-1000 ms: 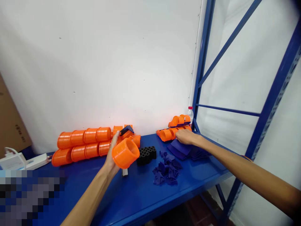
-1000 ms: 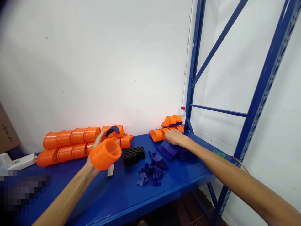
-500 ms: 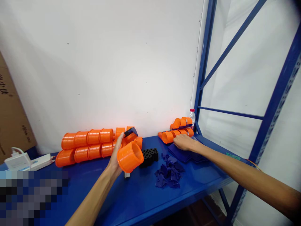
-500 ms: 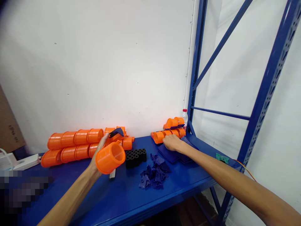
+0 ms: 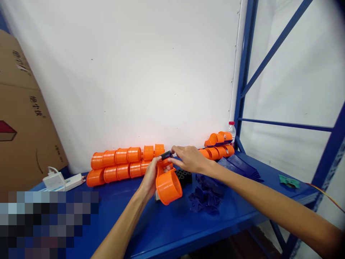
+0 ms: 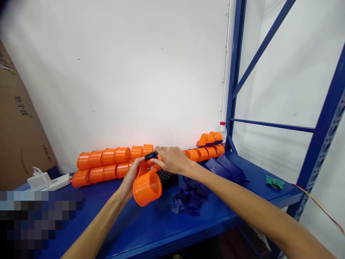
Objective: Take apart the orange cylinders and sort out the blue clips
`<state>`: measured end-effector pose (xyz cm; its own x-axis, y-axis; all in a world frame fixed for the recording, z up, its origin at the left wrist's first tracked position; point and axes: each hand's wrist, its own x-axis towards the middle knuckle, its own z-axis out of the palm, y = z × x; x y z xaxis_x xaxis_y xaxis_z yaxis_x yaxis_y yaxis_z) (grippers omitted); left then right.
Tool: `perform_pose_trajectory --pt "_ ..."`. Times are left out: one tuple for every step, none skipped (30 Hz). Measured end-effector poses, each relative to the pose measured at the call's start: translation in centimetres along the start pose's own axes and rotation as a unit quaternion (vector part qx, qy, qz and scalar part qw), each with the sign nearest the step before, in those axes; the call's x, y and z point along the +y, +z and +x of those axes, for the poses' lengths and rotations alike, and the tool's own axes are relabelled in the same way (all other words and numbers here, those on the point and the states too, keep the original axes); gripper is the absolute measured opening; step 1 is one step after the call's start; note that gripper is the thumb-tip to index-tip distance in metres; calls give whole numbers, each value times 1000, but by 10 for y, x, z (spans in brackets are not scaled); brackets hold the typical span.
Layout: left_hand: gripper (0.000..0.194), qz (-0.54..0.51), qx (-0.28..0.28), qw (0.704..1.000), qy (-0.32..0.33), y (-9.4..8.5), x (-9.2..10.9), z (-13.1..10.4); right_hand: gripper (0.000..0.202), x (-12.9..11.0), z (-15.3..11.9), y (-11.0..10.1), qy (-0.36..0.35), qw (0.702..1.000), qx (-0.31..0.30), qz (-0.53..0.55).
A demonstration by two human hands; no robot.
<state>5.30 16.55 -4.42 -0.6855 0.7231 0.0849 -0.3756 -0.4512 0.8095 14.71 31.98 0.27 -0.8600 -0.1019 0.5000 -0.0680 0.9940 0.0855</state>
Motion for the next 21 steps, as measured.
perform_pose_trajectory --pt "28 -3 -3 1000 0 -2 -1 2 33 -5 5 5 -19 999 -3 -28" --pt "29 -5 -2 1000 1 -4 -1 4 31 -8 10 10 -36 998 -10 -53" --pt "31 -5 1 1000 4 -6 -2 6 30 -10 14 15 -48 996 -17 -73" --pt "33 -3 6 1000 7 -8 -3 8 29 -11 16 19 -57 994 -23 -88" --pt "34 3 8 1000 7 -9 -4 10 28 -12 18 22 -62 993 -25 -98" --pt "33 11 9 1000 6 -10 -5 11 26 -12 18 25 -67 992 -26 -103" --pt "32 18 9 1000 8 -9 -5 12 25 -11 18 26 -72 991 -26 -106" --pt "30 25 8 1000 12 -9 -5 12 23 -10 17 27 -80 991 -26 -106" --pt "29 30 6 999 15 -7 -5 12 22 -8 15 26 -90 990 -26 -105" --pt "28 35 4 999 15 -6 -3 11 22 -5 13 25 -99 990 -25 -101" --pt "27 40 2 999 6 -6 0 9 21 -1 12 24 -105 990 -21 -92" --pt "27 46 -1 999 -16 -6 5 7 21 6 10 22 -106 991 -14 -76" --pt "28 51 -6 998 -44 -6 12 5 21 14 8 20 -99 994 -1 -50" --pt "29 54 -10 996 -71 -8 19 2 21 24 6 17 -81 996 19 -16" --pt "30 55 -12 994 -89 -10 27 -1 21 36 3 14 -55 997 40 20" --pt "30 51 -8 994 -92 -13 34 -3 21 49 -1 10 -23 996 60 57" --pt "29 43 3 996 -83 -14 41 -5 22 62 -6 7 6 994 72 85" --pt "27 32 21 997 -65 -15 45 -7 23 74 -12 3 28 992 63 105" --pt "25 21 41 998 -46 -15 48 -8 23 84 -19 1 44 991 40 121" --pt "23 12 59 998 -34 -14 48 -9 23 92 -26 -1 47 990 5 135" --pt "21 7 70 997 -29 -12 47 -10 22 97 -34 -1 39 988 -36 147"
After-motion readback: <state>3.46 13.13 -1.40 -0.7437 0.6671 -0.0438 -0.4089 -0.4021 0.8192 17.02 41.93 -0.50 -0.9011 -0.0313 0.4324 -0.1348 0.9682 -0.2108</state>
